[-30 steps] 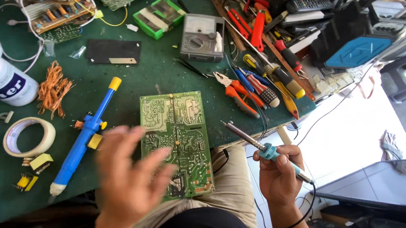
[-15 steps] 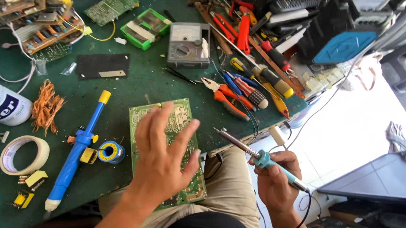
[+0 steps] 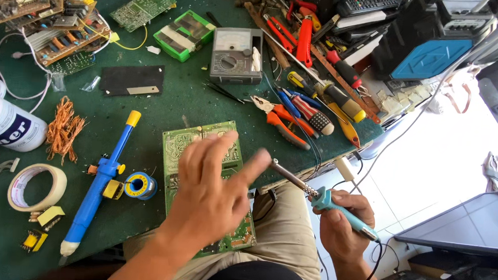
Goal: The person solders a green circuit board using a soldering iron and solder wire. They use a blue desoldering pump to remove solder and manipulate the board on a cluttered workbench.
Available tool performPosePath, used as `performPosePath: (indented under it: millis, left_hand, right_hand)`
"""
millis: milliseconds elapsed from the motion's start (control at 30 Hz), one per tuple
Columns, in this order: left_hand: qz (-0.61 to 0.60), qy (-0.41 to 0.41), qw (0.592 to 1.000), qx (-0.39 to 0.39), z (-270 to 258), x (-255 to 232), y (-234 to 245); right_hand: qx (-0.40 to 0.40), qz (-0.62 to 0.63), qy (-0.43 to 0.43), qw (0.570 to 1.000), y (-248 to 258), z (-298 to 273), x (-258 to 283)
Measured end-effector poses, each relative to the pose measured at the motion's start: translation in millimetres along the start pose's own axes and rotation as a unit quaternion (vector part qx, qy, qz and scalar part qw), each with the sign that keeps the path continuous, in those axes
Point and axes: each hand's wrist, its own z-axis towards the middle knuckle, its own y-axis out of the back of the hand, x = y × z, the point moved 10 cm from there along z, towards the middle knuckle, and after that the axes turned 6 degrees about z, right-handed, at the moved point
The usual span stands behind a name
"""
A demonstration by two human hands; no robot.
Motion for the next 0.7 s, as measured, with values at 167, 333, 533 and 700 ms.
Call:
performPosePath:
  millis: [167,333,533,700]
  left_hand:
    - [0.072,0.123,0.989,0.035,-3,41,-8]
    - [-0.055,0.035,0.997,-0.044,-1,20,13]
    - [0.115,0.124,0.979,0.110,-7,41,-29]
    - [-0.017,0.075,0.997,-0.026,-4,37,5]
  right_hand:
    - [0.025,-0.066,0.047,0.996,-8,3,8]
    - [0.042,-0.093,0.050,0.994,-11,2,12]
    - [0.032,-0.148,0.070,0.986,0,-7,11]
    - [0.054,-0.162,0.085,0.982,-5,-7,15]
